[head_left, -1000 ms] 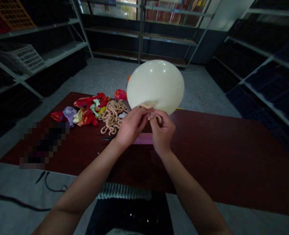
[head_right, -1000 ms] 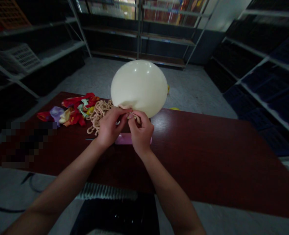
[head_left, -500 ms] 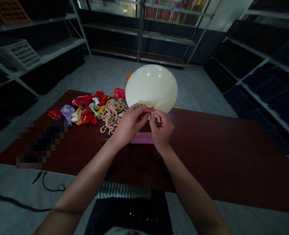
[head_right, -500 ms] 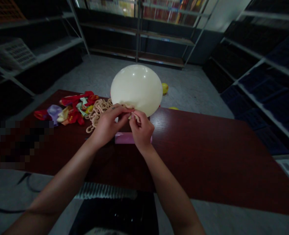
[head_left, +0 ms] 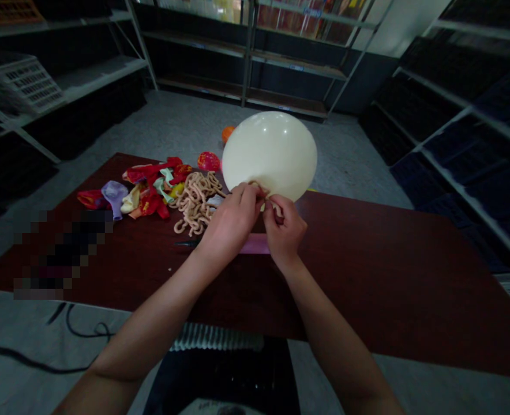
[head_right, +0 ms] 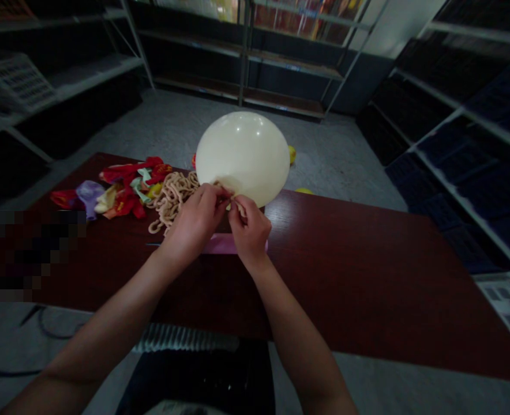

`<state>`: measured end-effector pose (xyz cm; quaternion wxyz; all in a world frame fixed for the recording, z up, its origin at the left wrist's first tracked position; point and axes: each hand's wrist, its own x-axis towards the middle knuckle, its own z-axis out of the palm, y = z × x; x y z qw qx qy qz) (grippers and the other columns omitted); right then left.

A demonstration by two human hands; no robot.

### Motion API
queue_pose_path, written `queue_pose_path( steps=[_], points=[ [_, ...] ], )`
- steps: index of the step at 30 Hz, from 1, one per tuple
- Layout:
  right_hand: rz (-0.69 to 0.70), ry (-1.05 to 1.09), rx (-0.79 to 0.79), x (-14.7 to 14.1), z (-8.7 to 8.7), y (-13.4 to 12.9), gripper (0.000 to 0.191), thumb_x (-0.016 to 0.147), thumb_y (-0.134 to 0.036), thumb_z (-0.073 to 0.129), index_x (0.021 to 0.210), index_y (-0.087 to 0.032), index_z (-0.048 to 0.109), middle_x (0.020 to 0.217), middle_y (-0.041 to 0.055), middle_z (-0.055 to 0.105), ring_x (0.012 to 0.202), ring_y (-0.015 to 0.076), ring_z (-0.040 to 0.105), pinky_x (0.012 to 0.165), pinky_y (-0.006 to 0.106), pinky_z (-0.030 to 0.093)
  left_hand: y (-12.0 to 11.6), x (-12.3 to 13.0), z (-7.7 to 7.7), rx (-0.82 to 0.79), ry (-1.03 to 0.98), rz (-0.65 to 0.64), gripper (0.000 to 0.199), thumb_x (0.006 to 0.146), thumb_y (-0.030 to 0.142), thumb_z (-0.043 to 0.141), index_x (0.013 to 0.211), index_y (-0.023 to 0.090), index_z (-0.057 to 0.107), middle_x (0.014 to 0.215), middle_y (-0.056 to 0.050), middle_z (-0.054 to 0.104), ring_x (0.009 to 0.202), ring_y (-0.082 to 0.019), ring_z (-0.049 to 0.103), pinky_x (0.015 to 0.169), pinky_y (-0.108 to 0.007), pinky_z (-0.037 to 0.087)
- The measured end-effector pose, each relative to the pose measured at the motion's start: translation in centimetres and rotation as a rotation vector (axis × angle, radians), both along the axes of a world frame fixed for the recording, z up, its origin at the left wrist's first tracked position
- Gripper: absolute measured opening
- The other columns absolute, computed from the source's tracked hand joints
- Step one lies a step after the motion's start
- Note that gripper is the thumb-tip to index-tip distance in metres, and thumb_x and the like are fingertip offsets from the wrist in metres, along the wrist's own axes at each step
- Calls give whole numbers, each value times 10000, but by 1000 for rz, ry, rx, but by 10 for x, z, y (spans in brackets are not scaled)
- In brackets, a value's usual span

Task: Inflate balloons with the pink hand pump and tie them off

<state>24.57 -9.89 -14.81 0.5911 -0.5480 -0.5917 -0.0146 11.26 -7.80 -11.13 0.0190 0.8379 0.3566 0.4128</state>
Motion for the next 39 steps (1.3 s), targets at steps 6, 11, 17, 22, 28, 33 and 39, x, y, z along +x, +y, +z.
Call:
queue_pose_path(
  steps=[6, 11, 17, 22, 28, 33, 39],
  points=[
    [29, -101, 61, 3, -4, 3, 165, 956, -288, 548, 971, -243, 706, 853, 8, 771, 704, 132, 705, 687, 256, 556, -2, -1, 2, 2, 22, 35, 54, 1056, 115, 476, 1063, 146, 519, 999, -120, 607, 904, -257, 629, 793, -367, 544],
    [26, -235, 31, 10, -5, 5, 210, 976, -304, 516, 999, -254, 719, 848, 11, 772, 743, 147, 717, 732, 273, 554, 2, -3, -1, -65, -82, -23, 70, 1044, 106, 496, 1054, 175, 498, 1009, -100, 615, 935, -245, 630, 810, -361, 537],
    [128, -372, 54, 19, -5, 8, 229, 1016, -273, 488, 1015, -258, 716, 745, -4, 706, 714, 139, 660, 713, 275, 494, 5, -8, 0, -154, -113, -58, 92, 1020, 93, 522, 1025, 185, 514, 1029, -103, 639, 965, -243, 632, 842, -367, 525],
    [114, -613, 197, 26, 0, 10, 205, 1026, -192, 500, 1077, -218, 697, 667, -24, 617, 634, 124, 567, 631, 282, 410, 2, -9, 7, -286, -77, -32, 91, 1025, 100, 503, 986, 181, 515, 989, -96, 645, 932, -236, 626, 825, -362, 507],
    [13, -666, 296, 18, 5, 6, 160, 1027, -176, 522, 1028, -189, 682, 643, -25, 626, 607, 121, 577, 609, 285, 417, -1, -10, 11, -375, -24, -41, 116, 1051, 126, 443, 966, 176, 506, 986, -99, 637, 917, -236, 616, 823, -371, 486],
    [29, -488, 184, 6, 3, 0, 177, 1020, -207, 540, 1070, -209, 710, 764, 6, 738, 676, 125, 668, 679, 269, 503, 4, -10, 3, -345, -87, -12, 127, 1069, 171, 414, 967, 186, 488, 955, -95, 629, 902, -237, 606, 801, -367, 483],
    [109, -267, 121, -5, 10, -6, 169, 992, -239, 603, 1102, -211, 728, 920, 30, 797, 782, 139, 735, 729, 262, 573, 8, -11, 3, -319, -115, -25, 131, 1071, 185, 413, 958, 191, 479, 948, -95, 627, 908, -237, 607, 803, -360, 483]
  ],
)
